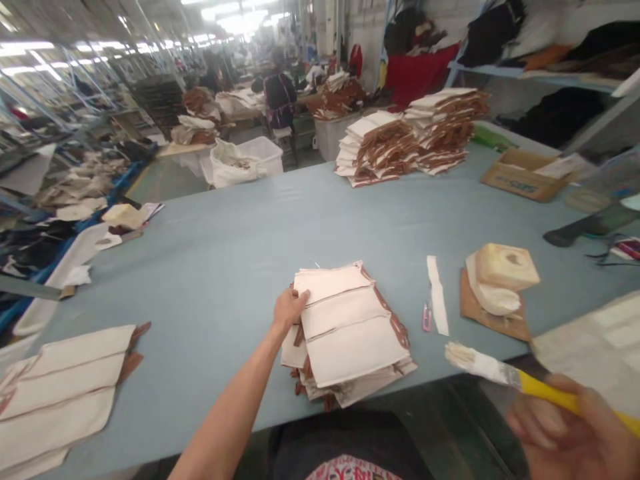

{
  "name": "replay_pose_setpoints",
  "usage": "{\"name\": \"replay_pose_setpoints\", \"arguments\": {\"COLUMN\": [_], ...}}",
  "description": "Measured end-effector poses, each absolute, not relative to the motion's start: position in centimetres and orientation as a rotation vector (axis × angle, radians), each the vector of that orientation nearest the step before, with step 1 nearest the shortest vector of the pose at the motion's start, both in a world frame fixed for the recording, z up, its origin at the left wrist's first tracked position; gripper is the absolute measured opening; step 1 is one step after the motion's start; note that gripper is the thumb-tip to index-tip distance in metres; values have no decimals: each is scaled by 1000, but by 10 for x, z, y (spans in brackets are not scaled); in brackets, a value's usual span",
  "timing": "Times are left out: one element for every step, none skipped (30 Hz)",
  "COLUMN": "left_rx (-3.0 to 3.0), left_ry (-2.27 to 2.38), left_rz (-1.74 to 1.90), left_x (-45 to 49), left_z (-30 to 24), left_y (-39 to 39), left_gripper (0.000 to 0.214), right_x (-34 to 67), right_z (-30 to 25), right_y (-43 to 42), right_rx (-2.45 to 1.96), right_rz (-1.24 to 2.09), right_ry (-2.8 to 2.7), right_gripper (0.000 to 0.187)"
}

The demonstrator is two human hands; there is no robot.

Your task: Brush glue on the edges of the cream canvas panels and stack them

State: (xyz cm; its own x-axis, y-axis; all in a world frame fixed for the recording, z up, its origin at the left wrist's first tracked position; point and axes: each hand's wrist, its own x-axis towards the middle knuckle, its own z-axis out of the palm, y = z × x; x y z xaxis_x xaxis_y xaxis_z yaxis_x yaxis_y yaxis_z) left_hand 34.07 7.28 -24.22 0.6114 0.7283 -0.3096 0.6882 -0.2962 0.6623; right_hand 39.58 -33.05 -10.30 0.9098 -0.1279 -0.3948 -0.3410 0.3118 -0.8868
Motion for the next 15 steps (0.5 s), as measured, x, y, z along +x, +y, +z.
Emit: {"name": "replay_pose_setpoints", "arguments": {"left_rx": [2065, 2095, 2128, 2166, 2210, 2261, 2317, 2378, 2440, 2498, 2547, 2578, 2589, 2582, 2561], "left_ry": [1153, 1181, 1200, 1208, 1205, 1188, 1151, 1084, 980, 832, 644, 427, 198, -25, -227], "left_rz": [48, 37, 33, 38, 56, 87, 128, 171, 203, 214, 197, 154, 95, 27, -39], "left_x": [346, 349, 350, 349, 349, 348, 348, 349, 353, 358, 366, 375, 387, 399, 412], "left_z": [-242, -241, -239, -236, -231, -226, -220, -214, -208, -202, -198, -195, -193, -192, -192], "left_y": [74, 74, 74, 74, 74, 73, 71, 68, 63, 56, 48, 38, 26, 14, 3], "left_gripper": [34, 34, 33, 33, 34, 35, 35, 35, 36, 36, 36, 35, 35, 35, 36], "right_x": [399, 402, 405, 407, 409, 410, 411, 412, 412, 412, 412, 410, 409, 406, 403], "right_z": [-101, -98, -96, -94, -94, -94, -96, -97, -99, -101, -102, -103, -103, -103, -102], "right_y": [-332, -332, -331, -331, -331, -330, -330, -329, -329, -327, -326, -325, -324, -323, -323], "right_rx": [-1222, -1191, -1169, -1152, -1135, -1118, -1101, -1087, -1076, -1068, -1063, -1057, -1050, -1043, -1038], "right_rz": [168, 186, 197, 200, 204, 205, 201, 196, 194, 195, 197, 196, 196, 188, 173], "right_ry": [493, 535, 558, 569, 568, 558, 545, 534, 526, 522, 518, 514, 509, 504, 502], "right_gripper": [35, 39, 43, 45, 47, 49, 50, 52, 53, 53, 53, 53, 52, 51, 49]}}
